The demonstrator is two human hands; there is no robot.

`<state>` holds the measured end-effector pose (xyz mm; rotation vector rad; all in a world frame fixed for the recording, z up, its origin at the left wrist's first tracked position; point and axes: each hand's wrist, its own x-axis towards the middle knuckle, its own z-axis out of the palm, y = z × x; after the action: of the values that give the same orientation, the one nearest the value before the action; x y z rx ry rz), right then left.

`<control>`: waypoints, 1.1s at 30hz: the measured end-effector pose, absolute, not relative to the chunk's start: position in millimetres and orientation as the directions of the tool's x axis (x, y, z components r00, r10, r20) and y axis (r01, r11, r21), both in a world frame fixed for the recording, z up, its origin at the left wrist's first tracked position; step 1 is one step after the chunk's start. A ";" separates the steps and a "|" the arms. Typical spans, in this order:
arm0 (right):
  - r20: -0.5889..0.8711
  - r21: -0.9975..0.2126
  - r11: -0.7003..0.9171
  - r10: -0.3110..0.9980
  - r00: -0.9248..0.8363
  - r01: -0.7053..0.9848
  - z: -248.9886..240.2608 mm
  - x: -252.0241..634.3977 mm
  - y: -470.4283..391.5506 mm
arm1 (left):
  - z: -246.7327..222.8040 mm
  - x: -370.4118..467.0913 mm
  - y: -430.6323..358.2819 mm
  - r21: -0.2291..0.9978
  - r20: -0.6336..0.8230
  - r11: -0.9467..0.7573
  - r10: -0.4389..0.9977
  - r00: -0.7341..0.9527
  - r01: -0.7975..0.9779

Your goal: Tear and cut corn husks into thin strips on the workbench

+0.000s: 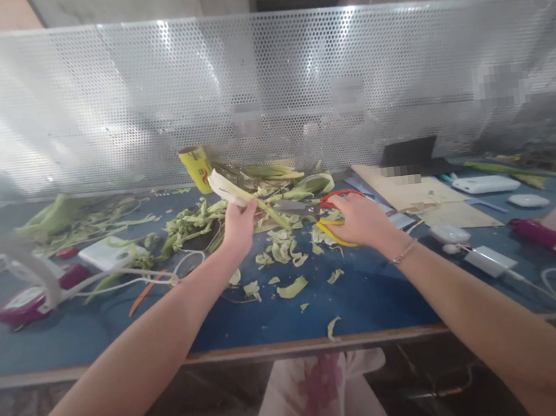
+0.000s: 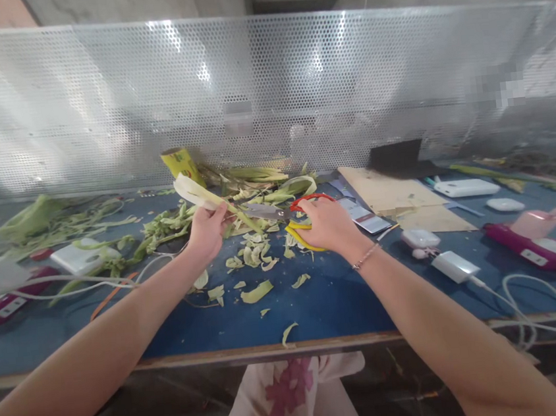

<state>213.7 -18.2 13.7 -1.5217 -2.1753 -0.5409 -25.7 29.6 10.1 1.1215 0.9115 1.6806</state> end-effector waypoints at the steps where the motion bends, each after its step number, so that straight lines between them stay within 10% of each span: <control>1: 0.550 0.074 0.317 0.778 -0.304 0.946 13.8 212.4 -18.8 | 8.9 -25.7 29.8 0.908 0.305 -0.346 0.933 -0.191 -0.237; 8: 0.547 0.119 0.307 0.773 -0.320 0.944 13.1 203.2 -21.6 | 0.7 -30.4 31.6 0.896 0.438 -0.442 0.871 -0.224 0.034; 33: 0.500 0.188 0.333 0.777 -0.382 0.924 17.5 208.3 -21.3 | -6.3 -39.3 42.2 0.915 0.400 -0.361 0.871 -0.283 0.181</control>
<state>208.3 -21.3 17.5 -1.5161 -2.2824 -0.6436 -39.3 42.2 -6.3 1.4316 1.3296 1.6954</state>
